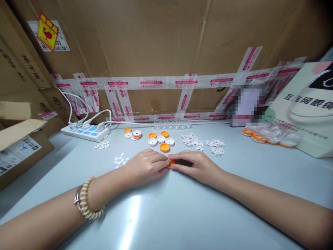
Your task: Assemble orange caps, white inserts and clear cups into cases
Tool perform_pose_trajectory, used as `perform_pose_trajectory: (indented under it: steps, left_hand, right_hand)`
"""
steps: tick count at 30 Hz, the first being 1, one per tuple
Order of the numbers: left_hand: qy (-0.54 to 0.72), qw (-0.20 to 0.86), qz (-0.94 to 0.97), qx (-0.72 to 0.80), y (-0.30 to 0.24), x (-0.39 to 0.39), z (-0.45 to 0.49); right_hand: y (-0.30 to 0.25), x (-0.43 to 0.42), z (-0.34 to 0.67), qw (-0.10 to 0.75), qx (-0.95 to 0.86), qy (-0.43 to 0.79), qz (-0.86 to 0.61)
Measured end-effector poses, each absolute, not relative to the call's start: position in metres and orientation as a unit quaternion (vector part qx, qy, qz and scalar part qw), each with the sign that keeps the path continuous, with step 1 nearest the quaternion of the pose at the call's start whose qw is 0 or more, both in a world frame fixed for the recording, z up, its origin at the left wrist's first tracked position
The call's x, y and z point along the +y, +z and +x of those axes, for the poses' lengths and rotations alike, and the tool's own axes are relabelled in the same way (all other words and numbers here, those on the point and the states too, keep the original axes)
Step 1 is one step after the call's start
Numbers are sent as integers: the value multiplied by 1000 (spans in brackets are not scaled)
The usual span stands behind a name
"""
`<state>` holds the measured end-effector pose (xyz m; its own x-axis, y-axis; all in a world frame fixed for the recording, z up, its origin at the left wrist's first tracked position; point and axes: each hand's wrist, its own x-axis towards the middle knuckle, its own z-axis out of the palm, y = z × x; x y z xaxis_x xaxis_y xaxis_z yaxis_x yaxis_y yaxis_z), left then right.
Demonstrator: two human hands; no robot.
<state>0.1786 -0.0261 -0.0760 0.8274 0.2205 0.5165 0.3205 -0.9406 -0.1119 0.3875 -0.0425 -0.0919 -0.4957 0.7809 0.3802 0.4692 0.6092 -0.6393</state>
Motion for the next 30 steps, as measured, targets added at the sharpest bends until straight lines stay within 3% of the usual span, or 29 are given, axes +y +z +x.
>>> perform_pose_trajectory:
  steps: [7, 19, 30]
  left_hand:
    - [-287, 64, -945, -142, -81, -22, 175]
    - [-279, -125, -937, -172, -78, -17, 174]
    - [-276, -108, -940, -171, -81, -16, 173]
  right_hand:
    - [-91, -40, 387, 363, -829, 242, -349]
    - [-91, -43, 389, 339, -794, 300, -405]
    - [-92, -42, 389, 347, -813, 262, -386]
